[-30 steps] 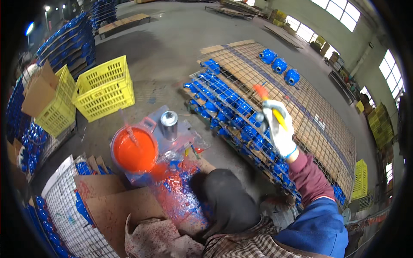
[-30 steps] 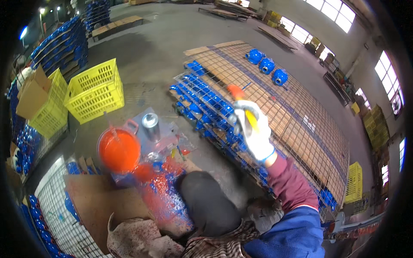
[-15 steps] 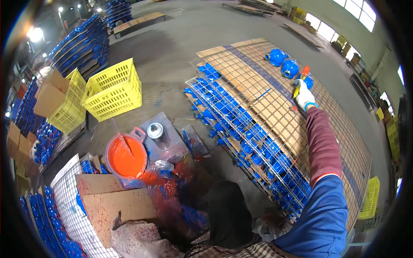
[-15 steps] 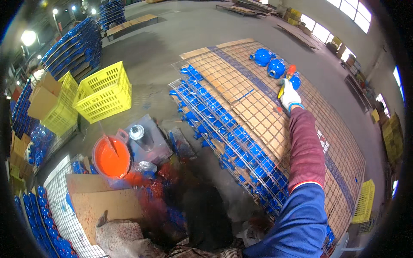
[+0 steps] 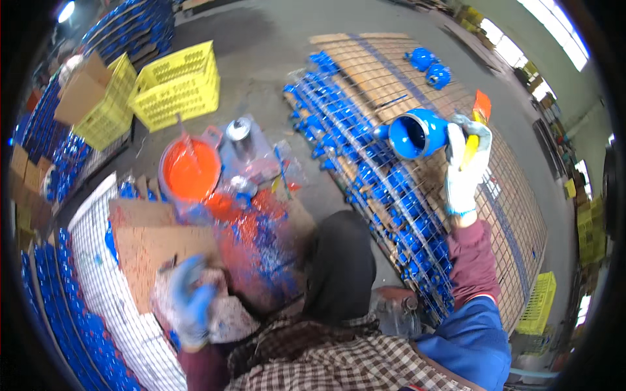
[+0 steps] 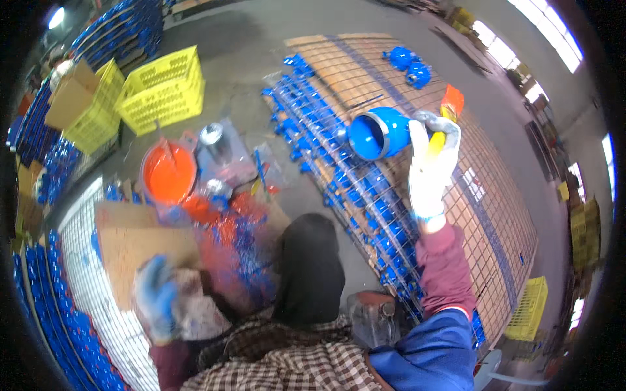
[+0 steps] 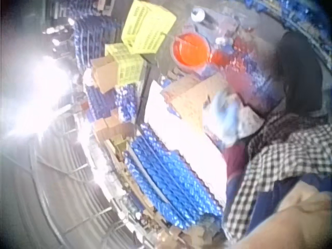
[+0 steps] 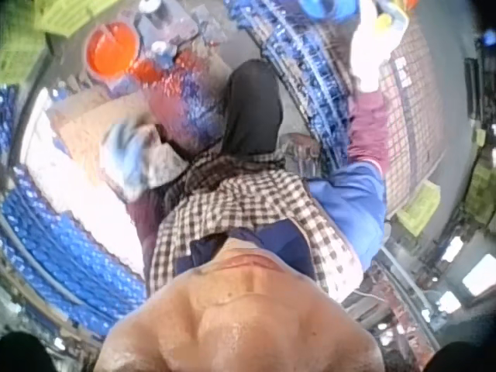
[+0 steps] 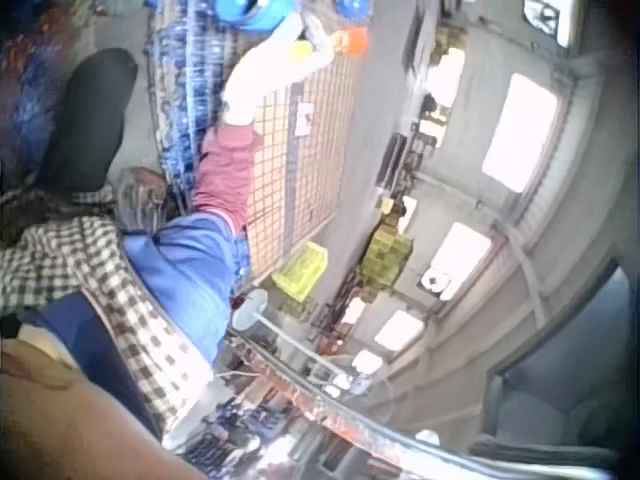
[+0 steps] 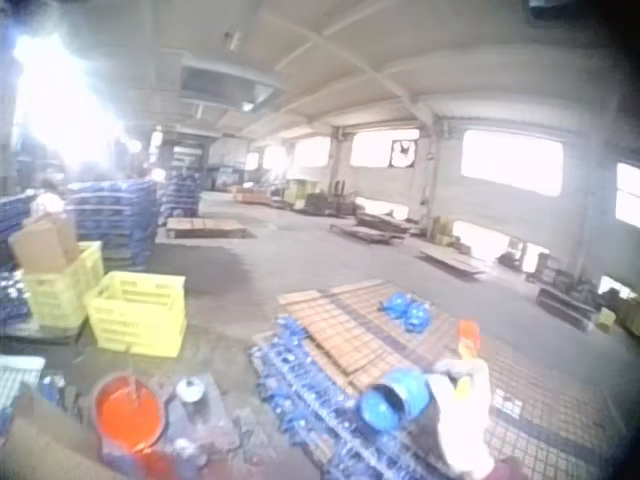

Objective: Painting blue industrial components with orange paint using a brush and placing them on a wire drying rack.

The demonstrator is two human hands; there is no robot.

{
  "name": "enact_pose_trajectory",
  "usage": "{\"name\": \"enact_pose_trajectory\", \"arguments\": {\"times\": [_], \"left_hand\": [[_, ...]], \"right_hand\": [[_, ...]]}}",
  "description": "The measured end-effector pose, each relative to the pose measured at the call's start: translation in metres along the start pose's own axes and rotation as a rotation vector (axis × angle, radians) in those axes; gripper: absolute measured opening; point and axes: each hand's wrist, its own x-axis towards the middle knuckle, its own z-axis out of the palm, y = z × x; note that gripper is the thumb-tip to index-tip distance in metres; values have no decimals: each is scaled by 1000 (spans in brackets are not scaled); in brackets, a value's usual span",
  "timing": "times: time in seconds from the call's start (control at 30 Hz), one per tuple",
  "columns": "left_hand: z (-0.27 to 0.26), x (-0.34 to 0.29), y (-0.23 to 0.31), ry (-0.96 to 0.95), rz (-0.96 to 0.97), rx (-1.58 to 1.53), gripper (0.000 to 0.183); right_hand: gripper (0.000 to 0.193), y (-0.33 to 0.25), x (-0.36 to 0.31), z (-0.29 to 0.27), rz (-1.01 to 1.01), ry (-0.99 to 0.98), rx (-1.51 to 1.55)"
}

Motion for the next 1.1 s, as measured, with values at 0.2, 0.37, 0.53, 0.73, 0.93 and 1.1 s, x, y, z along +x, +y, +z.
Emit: {"name": "enact_pose_trajectory", "arguments": {"times": [0.2, 0.37, 0.53, 0.73, 0.93, 1.1], "left_hand": [[132, 30, 3, -694, 83, -1067, 103], [95, 31, -78, -626, -135, -1746, 69], [19, 25, -80, -56, 33, -1617, 51], [-42, 57, -94, 80, 156, -1691, 84], [-53, 55, -141, 149, 58, -1787, 82], [-56, 53, -154, 199, 57, -1771, 85]], "right_hand": [[16, -116, -105, 71, 827, 53, 936], [20, -184, -183, 123, 1129, -5, 967], [20, -208, -223, 156, 834, -412, 915], [54, -139, -224, 225, 841, -398, 686], [26, -51, -239, 325, 706, -558, 366], [24, -17, -253, 365, 789, -623, 326]]}}
